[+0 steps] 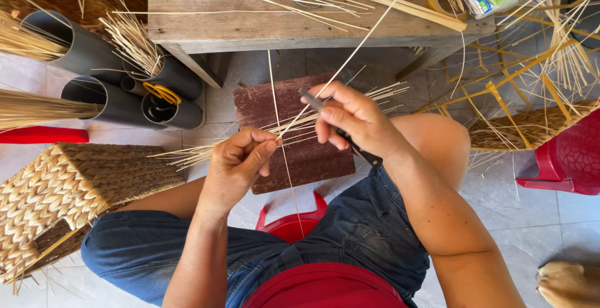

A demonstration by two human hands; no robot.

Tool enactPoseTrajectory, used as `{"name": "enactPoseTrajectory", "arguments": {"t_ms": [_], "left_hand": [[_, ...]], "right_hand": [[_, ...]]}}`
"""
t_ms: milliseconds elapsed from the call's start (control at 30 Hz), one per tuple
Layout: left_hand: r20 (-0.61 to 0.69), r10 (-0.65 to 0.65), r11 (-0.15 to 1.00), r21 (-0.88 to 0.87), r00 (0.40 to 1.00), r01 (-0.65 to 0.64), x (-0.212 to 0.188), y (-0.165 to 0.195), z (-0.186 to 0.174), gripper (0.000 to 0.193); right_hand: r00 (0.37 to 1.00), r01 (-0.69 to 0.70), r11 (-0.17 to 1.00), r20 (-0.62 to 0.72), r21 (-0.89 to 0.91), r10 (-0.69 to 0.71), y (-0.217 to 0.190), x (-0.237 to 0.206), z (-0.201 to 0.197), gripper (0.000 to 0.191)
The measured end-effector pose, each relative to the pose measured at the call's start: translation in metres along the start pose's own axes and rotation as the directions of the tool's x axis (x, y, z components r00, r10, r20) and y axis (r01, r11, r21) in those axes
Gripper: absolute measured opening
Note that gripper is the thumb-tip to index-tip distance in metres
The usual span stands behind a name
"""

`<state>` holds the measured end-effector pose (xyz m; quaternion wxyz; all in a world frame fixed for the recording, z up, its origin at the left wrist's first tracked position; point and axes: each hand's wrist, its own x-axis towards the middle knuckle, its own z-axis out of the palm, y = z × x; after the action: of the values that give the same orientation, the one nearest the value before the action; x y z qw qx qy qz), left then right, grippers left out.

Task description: The person sits on a low stool and splits thin bamboo strips with a small knife, drawing each strip against the blade to shave and even it, then sets finished strips on a growing pile on the work block and reaches for the next one.

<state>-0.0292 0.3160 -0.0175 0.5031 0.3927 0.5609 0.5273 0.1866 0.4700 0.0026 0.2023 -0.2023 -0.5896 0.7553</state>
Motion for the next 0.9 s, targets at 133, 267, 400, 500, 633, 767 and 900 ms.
{"name": "enactPoseTrajectory", "arguments": {"t_ms": [133, 267, 400, 500, 633, 767, 900], "left_hand": [[0.025, -0.027, 0.998, -0.058, 0.999, 0.028, -0.007, 0.005, -0.010, 0.014], [0.037, -0.035, 0.999, -0.026, 0.999, 0.036, -0.013, 0.008, -0.019, 0.015], [0.065, 0.037, 0.999, -0.013, 0.997, -0.036, -0.018, 0.006, -0.024, 0.015], [0.054, -0.015, 1.000, -0.019, 0.998, 0.016, -0.021, 0.003, -0.030, 0.015], [0.076, -0.004, 0.999, -0.043, 0.997, 0.008, -0.024, 0.002, -0.035, 0.015], [0.090, 0.030, 0.999, 0.009, 0.995, -0.031, -0.026, 0.001, -0.036, 0.014], [0.058, -0.007, 1.000, -0.016, 0.998, 0.008, -0.029, 0.000, -0.038, 0.014]], "right_hand": [[0.994, 0.105, 0.992, -0.044, 0.064, -0.102, -0.003, -0.005, -0.016, 0.028], [0.978, 0.149, 0.986, -0.160, 0.075, -0.136, -0.009, -0.012, -0.031, 0.026], [0.945, 0.191, 0.973, -0.291, 0.129, -0.147, -0.012, -0.018, -0.044, 0.027], [0.921, 0.232, 0.956, -0.356, 0.180, -0.157, -0.015, -0.024, -0.059, 0.028], [0.890, 0.289, 0.937, -0.415, 0.198, -0.187, -0.016, -0.031, -0.076, 0.027], [0.886, 0.290, 0.939, -0.422, 0.184, -0.191, -0.012, -0.036, -0.083, 0.029], [0.855, 0.342, 0.924, -0.465, 0.172, -0.230, -0.014, -0.039, -0.093, 0.029]]}}
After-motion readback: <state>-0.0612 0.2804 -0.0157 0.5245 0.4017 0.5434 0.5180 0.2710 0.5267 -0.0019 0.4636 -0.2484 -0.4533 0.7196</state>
